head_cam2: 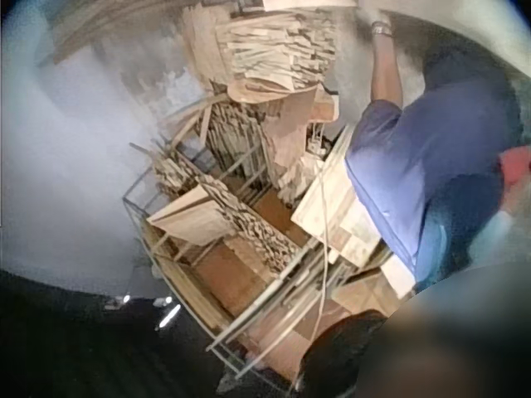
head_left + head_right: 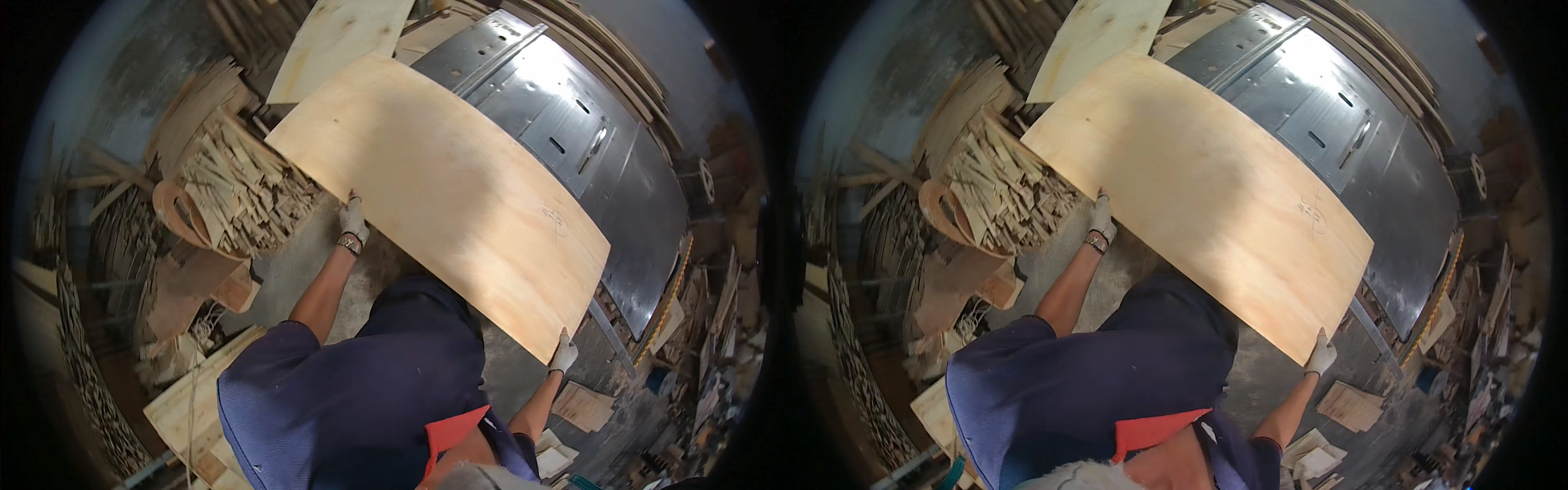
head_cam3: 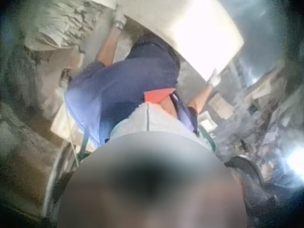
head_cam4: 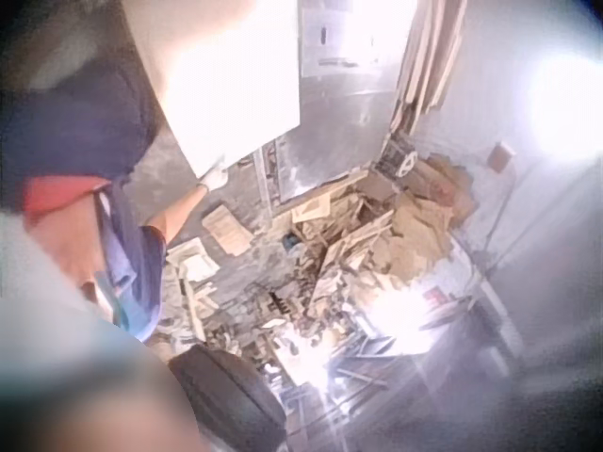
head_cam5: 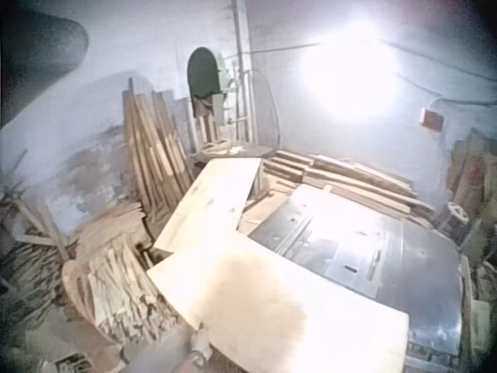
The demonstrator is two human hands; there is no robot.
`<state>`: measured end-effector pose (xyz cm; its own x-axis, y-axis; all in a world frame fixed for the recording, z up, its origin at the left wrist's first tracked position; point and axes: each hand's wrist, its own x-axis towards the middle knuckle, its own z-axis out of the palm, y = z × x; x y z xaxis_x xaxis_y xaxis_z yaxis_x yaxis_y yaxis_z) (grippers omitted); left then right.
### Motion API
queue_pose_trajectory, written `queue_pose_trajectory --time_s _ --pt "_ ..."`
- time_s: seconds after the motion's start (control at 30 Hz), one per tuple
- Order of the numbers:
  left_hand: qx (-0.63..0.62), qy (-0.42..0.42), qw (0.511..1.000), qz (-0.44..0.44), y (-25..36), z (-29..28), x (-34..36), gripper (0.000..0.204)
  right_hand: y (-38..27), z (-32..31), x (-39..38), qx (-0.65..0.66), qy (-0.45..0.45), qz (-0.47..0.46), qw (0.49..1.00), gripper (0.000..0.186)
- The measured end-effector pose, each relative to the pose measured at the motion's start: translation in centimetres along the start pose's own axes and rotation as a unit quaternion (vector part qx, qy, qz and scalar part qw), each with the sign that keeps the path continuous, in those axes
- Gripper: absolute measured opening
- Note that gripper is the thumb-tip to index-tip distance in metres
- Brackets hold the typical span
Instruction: The person adjusts the fence on a table saw, then cuts several pieces of plywood into smaller sections. The person handles the wood by hand and uses the table saw to make straight cuts.
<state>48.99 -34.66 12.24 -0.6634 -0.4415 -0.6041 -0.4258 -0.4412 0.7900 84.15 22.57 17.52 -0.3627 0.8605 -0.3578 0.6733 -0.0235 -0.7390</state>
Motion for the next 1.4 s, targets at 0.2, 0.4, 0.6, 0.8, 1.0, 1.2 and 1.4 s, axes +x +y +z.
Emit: queue_pose_trajectory --time_s 0.2,0.4,0.6,0.8,1.0,1.2,1.4 --pt "0.123 -0.041 0.989 -0.067 -1.2 3.9 -9.9 0.049 2.8 -8.2 3.6 -0.036 0.022 -0.023 0.999 0.056" --pt "0.140 -0.076 0.987 -0.021 -6.7 7.1 -20.9 0.052 5.5 -17.3 12.5 -0.220 0.017 -0.069 0.973 0.067" --pt "0.051 -0.117 0.990 -0.058 -13.2 10.4 -28.9 0.044 9.7 -26.3 18.0 -0.274 0.112 -0.089 0.951 0.072" --pt "0.026 -0.154 0.982 -0.106 -15.3 13.3 -35.2 0.044 11.2 -31.3 21.9 -0.237 0.158 -0.099 0.953 0.065" --pt "0.086 -0.233 0.951 -0.186 -16.5 15.3 -42.3 0.058 10.8 -36.7 28.9 -0.239 0.136 -0.041 0.961 0.062" --pt "0.138 -0.259 0.932 -0.214 -18.5 16.8 -43.3 0.065 14.4 -41.0 29.9 -0.216 0.187 0.010 0.958 0.061" --pt "0.138 -0.289 0.929 -0.186 -17.5 18.6 -44.1 0.064 11.4 -45.0 28.9 -0.140 0.236 0.086 0.958 0.059"
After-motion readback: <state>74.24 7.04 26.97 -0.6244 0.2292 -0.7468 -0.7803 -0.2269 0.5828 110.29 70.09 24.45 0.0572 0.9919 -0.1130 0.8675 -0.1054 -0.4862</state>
